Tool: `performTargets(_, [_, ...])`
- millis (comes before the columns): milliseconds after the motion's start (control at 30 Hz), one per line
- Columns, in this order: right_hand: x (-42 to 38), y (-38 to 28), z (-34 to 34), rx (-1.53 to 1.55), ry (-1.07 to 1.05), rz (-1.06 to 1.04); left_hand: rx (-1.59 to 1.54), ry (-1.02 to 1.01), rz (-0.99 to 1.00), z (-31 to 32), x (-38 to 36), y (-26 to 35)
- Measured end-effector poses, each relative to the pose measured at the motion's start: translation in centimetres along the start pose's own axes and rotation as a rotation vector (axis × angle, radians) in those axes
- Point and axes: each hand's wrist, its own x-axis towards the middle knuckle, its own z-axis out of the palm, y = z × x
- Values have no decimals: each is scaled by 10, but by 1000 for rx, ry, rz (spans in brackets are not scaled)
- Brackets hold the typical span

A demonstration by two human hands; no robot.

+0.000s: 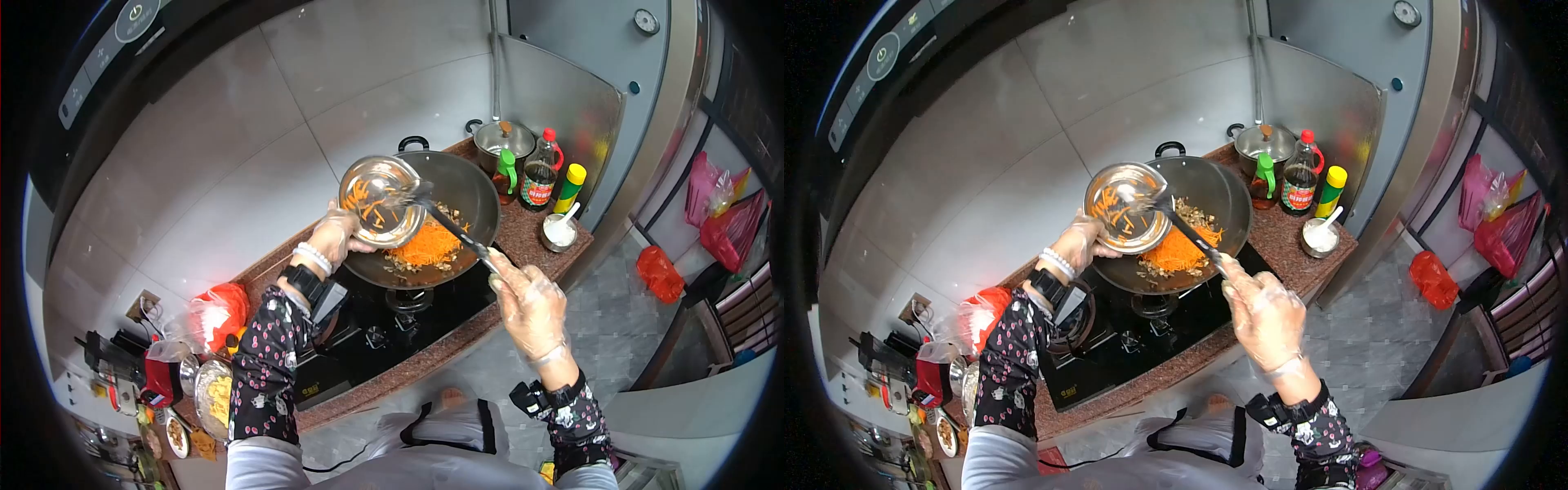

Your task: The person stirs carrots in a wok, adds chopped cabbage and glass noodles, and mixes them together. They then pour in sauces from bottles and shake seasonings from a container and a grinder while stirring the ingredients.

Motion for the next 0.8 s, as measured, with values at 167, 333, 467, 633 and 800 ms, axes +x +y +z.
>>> performTargets(167, [7,-1,24,84,42,-77,-274,-222,-111,6,-14,-20])
performTargets(333, [-2,15,11,20,-121,-171,-212,-98,-92,-29,-18,-3])
performTargets(467, [15,9,-10,73,-123,-80,-207,-38,-82,-21,-32,-17])
performTargets(633, [18,5,7,114,-139,-149,-315,-126,-79,-19,-28,-26])
performTargets(800, [19,29,-20,-39,-222,-250,-214,-86,-88,-42,-31,-26])
